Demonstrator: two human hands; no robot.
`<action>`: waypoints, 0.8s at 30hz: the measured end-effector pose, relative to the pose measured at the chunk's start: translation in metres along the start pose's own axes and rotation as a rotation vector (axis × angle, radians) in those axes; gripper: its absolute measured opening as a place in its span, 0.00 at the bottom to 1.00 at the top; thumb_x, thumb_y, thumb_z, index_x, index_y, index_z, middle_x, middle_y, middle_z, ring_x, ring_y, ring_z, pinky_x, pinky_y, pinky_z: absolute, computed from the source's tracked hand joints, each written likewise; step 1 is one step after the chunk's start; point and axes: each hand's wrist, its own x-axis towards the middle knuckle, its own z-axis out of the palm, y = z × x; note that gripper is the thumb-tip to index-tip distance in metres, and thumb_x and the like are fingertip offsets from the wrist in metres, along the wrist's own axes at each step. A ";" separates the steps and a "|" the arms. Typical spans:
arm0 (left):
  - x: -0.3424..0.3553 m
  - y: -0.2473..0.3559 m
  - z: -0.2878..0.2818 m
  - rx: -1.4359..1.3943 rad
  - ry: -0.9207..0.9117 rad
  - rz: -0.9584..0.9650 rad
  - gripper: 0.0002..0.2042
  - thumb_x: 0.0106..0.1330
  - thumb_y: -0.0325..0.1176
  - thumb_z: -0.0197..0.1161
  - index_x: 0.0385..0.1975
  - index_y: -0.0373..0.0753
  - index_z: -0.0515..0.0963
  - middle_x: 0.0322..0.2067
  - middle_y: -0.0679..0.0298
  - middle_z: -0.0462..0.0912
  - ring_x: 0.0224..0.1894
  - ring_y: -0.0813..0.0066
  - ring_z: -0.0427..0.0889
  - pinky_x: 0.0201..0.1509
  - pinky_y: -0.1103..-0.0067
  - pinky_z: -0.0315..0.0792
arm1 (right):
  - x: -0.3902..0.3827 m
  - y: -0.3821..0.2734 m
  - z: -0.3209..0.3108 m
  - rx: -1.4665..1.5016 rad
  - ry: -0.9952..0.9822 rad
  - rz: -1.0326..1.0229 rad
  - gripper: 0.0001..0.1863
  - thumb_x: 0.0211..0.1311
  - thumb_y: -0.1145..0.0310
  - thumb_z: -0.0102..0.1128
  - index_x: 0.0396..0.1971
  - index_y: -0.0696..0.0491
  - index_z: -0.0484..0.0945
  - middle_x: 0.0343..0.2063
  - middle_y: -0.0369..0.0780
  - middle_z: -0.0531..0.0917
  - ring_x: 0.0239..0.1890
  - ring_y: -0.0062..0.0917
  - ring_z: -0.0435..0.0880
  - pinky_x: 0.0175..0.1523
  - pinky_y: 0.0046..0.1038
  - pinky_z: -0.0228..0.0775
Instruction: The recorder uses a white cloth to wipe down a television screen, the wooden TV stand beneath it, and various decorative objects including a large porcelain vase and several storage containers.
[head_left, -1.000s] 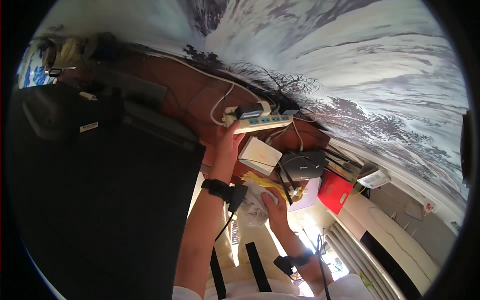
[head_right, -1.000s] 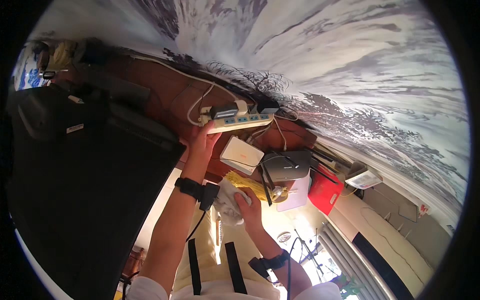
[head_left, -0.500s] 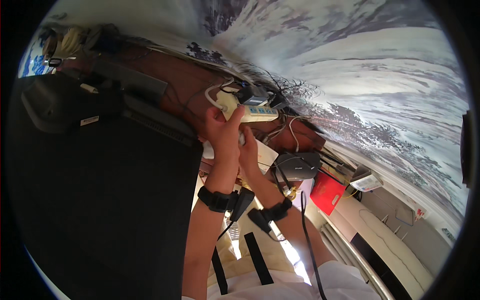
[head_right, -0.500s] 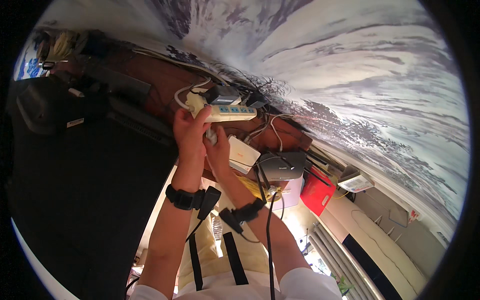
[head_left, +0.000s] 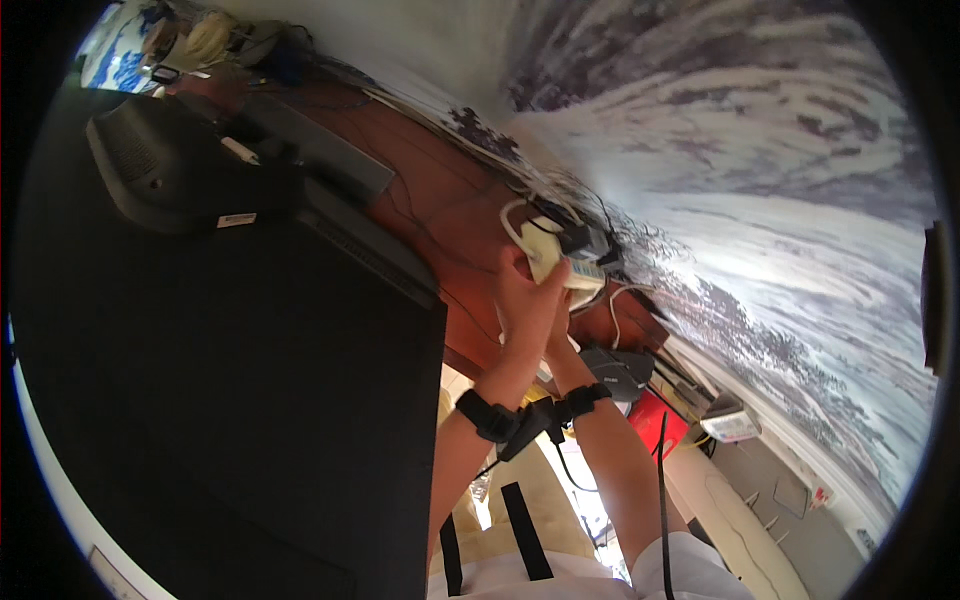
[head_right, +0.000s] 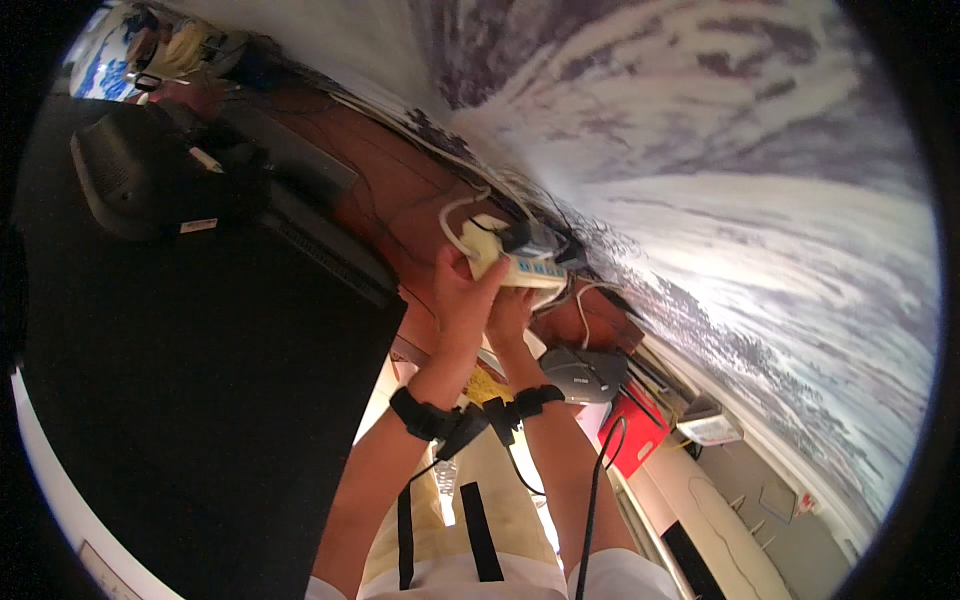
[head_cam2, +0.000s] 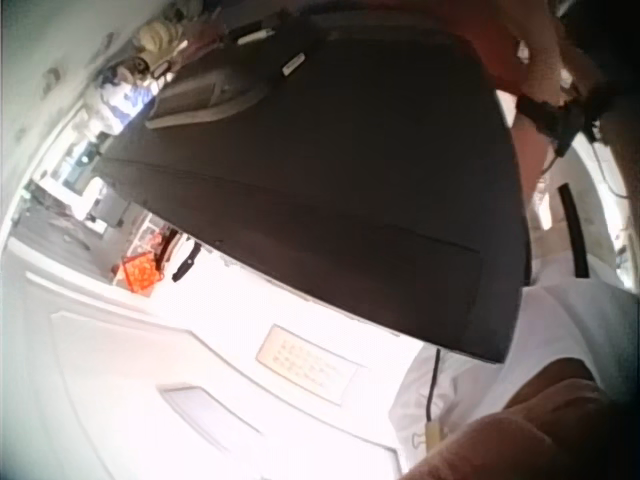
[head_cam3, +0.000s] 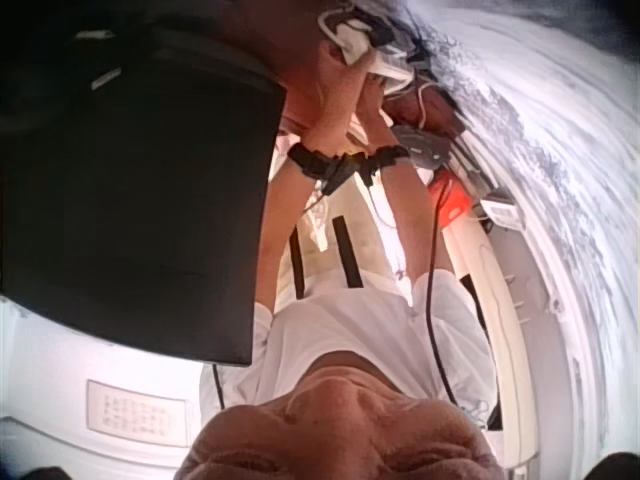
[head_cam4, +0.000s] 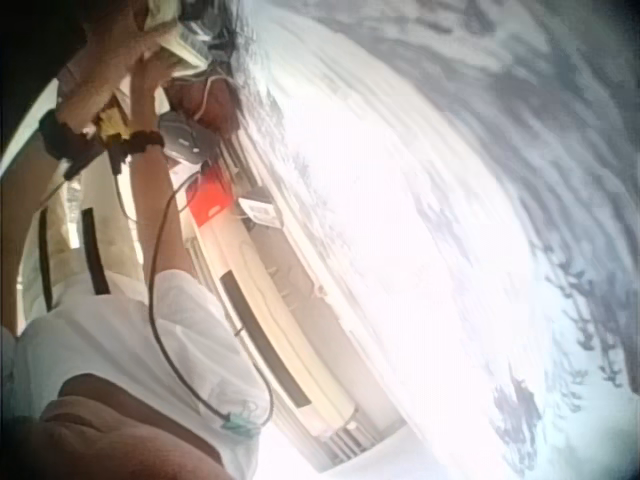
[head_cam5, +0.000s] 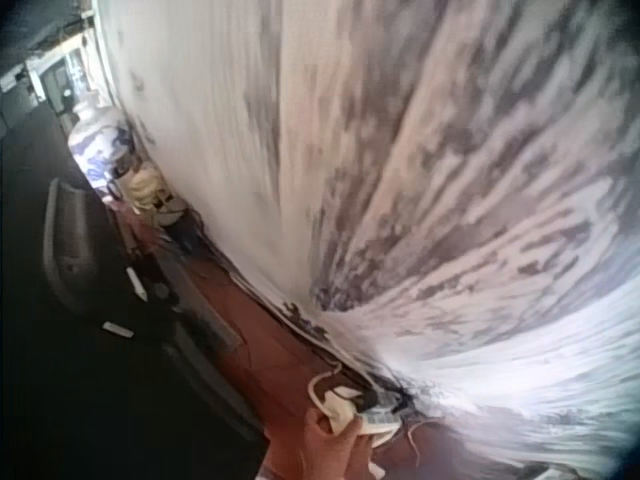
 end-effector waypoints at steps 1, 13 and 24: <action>0.000 0.000 -0.003 0.090 0.023 0.014 0.19 0.52 0.31 0.69 0.38 0.32 0.67 0.34 0.56 0.81 0.36 0.73 0.80 0.39 0.78 0.73 | -0.001 -0.002 0.004 -0.017 0.003 -0.018 0.38 0.53 0.56 0.57 0.64 0.50 0.55 0.63 0.49 0.57 0.65 0.52 0.51 0.65 0.45 0.49; 0.003 0.002 -0.004 0.034 -0.026 -0.101 0.19 0.53 0.26 0.67 0.42 0.32 0.66 0.39 0.59 0.78 0.41 0.75 0.78 0.44 0.82 0.71 | 0.090 -0.098 0.031 0.132 0.034 -0.368 0.37 0.54 0.63 0.57 0.64 0.49 0.55 0.64 0.49 0.55 0.65 0.50 0.51 0.65 0.44 0.50; 0.006 -0.010 -0.010 0.032 0.035 0.009 0.18 0.53 0.27 0.67 0.41 0.31 0.67 0.39 0.57 0.80 0.42 0.74 0.79 0.43 0.79 0.72 | 0.062 -0.056 0.032 0.140 0.049 -0.254 0.36 0.55 0.69 0.56 0.64 0.49 0.55 0.64 0.49 0.53 0.66 0.49 0.51 0.65 0.43 0.52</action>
